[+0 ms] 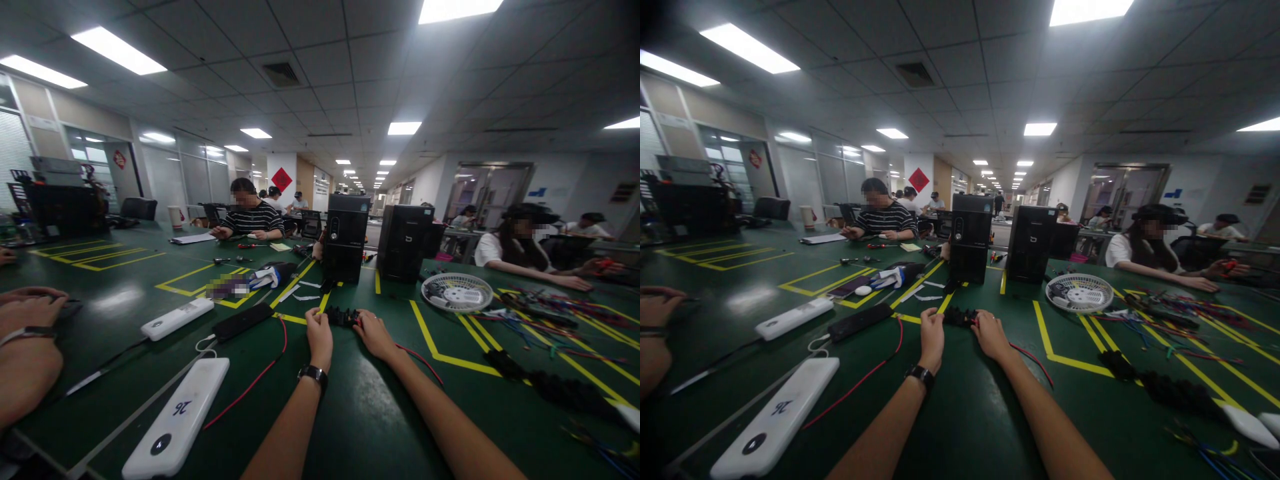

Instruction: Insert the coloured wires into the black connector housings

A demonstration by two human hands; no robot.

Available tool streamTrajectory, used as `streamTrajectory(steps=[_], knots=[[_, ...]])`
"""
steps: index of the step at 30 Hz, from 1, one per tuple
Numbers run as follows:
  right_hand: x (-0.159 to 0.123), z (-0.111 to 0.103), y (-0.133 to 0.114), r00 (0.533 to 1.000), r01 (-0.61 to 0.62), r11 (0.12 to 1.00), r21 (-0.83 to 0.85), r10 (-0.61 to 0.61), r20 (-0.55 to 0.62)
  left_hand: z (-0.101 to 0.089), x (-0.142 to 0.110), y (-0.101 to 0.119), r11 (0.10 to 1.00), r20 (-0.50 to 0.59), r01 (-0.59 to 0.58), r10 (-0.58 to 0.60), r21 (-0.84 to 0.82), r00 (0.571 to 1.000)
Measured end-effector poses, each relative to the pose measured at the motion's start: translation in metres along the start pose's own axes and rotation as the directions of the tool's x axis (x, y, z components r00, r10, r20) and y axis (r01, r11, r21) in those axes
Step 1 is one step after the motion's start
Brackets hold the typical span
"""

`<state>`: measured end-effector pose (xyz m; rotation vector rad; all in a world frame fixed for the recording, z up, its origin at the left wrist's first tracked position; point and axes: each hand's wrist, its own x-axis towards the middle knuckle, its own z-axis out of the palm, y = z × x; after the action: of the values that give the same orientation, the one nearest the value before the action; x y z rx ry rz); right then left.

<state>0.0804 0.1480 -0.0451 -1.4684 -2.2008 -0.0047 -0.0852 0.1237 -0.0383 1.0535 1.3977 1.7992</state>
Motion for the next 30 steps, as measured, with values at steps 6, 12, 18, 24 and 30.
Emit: streamTrajectory(steps=[6, 12, 18, 24, 30], knots=[[0.0005, 0.0003, -0.0001, 1.000, -0.007, 1.000, -0.007, 0.006, -0.009, -0.0003, -0.0003, 0.0003, 1.000, 0.003, -0.004, 0.004, 0.009, 1.000], [0.0010, 0.0010, 0.0000, 1.000, -0.006, 0.999, -0.032, 0.006, -0.010, 0.0015, 0.0011, -0.0030, 1.000, 0.001, -0.006, 0.006, 0.007, 1.000], [0.0013, 0.0006, -0.0005, 1.000, -0.008, 0.999, -0.040, 0.008, -0.004, 0.0019, 0.0020, -0.0061, 1.000, 0.007, -0.003, 0.003, 0.008, 1.000], [0.0005, -0.0006, -0.0019, 1.000, -0.005, 0.999, -0.051, 0.005, -0.007, 0.0017, 0.0017, -0.0056, 1.000, 0.018, -0.006, 0.006, 0.006, 1.000], [0.0007, -0.0011, -0.0023, 1.000, -0.003, 0.999, -0.042, 0.003, -0.013, 0.0017, 0.0001, -0.0026, 1.000, 0.022, -0.009, 0.009, 0.010, 1.000]])
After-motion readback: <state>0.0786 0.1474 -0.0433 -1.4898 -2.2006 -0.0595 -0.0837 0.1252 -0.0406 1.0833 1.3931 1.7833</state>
